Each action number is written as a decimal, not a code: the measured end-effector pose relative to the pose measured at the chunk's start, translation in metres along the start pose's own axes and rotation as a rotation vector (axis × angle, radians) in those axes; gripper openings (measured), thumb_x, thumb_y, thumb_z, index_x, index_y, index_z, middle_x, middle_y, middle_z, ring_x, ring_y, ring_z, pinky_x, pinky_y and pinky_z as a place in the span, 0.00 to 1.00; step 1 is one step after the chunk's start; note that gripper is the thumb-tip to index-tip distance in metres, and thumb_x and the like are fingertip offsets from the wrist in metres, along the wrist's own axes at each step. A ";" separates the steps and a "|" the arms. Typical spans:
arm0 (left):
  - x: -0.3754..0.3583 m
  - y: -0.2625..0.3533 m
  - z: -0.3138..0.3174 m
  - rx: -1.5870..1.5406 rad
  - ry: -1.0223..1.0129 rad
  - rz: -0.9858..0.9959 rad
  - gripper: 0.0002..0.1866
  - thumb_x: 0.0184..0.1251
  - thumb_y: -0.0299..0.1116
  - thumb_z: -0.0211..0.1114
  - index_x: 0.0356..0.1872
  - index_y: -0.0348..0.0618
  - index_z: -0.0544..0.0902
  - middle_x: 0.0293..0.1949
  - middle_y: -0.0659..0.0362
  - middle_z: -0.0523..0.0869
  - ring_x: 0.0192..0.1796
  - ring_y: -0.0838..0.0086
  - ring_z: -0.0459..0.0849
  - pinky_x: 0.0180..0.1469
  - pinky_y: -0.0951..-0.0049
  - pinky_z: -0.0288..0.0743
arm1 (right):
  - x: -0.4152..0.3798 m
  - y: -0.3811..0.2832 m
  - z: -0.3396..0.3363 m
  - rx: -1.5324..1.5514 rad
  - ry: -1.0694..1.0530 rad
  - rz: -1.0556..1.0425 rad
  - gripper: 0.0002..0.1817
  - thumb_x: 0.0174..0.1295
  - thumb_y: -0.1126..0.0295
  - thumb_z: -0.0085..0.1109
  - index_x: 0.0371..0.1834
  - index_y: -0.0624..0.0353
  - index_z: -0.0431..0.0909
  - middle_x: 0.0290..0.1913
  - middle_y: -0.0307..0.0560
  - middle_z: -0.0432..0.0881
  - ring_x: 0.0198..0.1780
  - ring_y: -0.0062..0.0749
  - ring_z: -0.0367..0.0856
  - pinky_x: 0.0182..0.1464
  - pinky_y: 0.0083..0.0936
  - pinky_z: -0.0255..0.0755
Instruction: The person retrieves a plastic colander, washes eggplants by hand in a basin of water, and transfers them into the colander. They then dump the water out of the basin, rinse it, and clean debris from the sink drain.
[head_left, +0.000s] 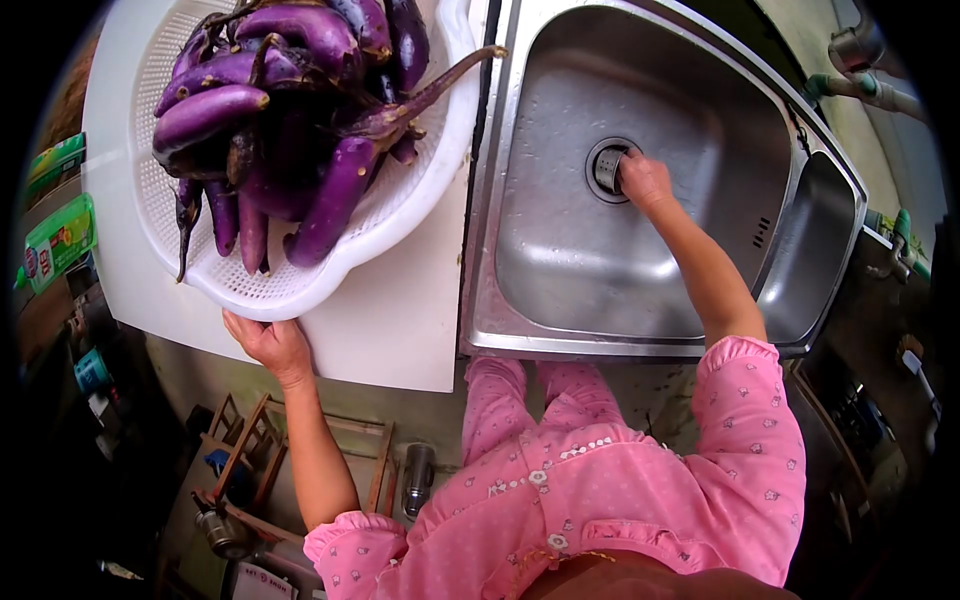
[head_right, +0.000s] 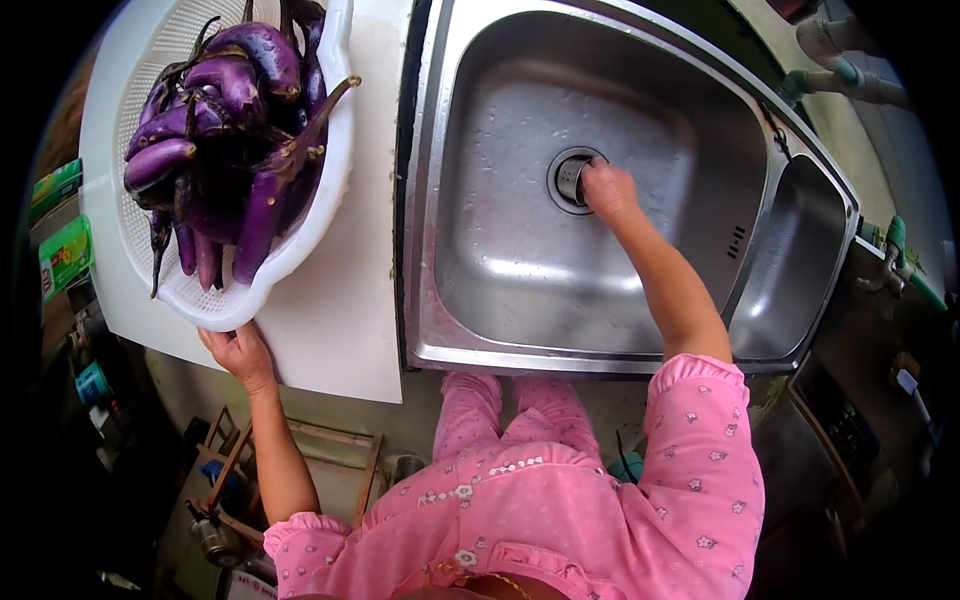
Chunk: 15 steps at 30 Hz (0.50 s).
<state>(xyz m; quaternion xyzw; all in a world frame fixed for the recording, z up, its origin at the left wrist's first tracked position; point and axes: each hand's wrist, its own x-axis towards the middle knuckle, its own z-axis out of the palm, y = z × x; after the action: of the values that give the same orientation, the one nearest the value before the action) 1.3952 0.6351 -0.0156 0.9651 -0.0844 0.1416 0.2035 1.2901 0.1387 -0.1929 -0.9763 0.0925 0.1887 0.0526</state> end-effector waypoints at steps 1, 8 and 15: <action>-0.001 -0.002 0.000 -0.014 -0.009 -0.020 0.16 0.54 0.28 0.60 0.45 0.32 0.75 0.46 0.46 0.76 0.51 0.50 0.70 0.57 0.58 0.59 | 0.003 0.001 0.006 -0.046 -0.007 -0.030 0.06 0.50 0.72 0.53 0.31 0.57 0.76 0.37 0.48 0.78 0.35 0.47 0.79 0.35 0.38 0.75; -0.004 -0.009 0.000 0.005 -0.006 -0.001 0.14 0.58 0.29 0.61 0.44 0.32 0.77 0.42 0.51 0.76 0.46 0.59 0.74 0.51 0.65 0.65 | 0.006 -0.005 0.016 -0.112 -0.074 0.027 0.07 0.47 0.76 0.51 0.28 0.59 0.78 0.33 0.50 0.81 0.35 0.45 0.81 0.36 0.37 0.76; -0.002 -0.010 0.000 -0.004 -0.005 0.011 0.12 0.59 0.28 0.60 0.43 0.33 0.78 0.42 0.51 0.76 0.46 0.61 0.74 0.51 0.66 0.66 | 0.008 -0.003 0.005 -0.057 -0.096 0.007 0.05 0.45 0.72 0.56 0.26 0.59 0.77 0.30 0.53 0.81 0.33 0.48 0.80 0.36 0.37 0.75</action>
<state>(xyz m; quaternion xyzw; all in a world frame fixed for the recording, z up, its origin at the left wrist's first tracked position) 1.3953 0.6441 -0.0200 0.9646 -0.0904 0.1401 0.2043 1.2958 0.1414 -0.2003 -0.9669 0.0877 0.2380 0.0287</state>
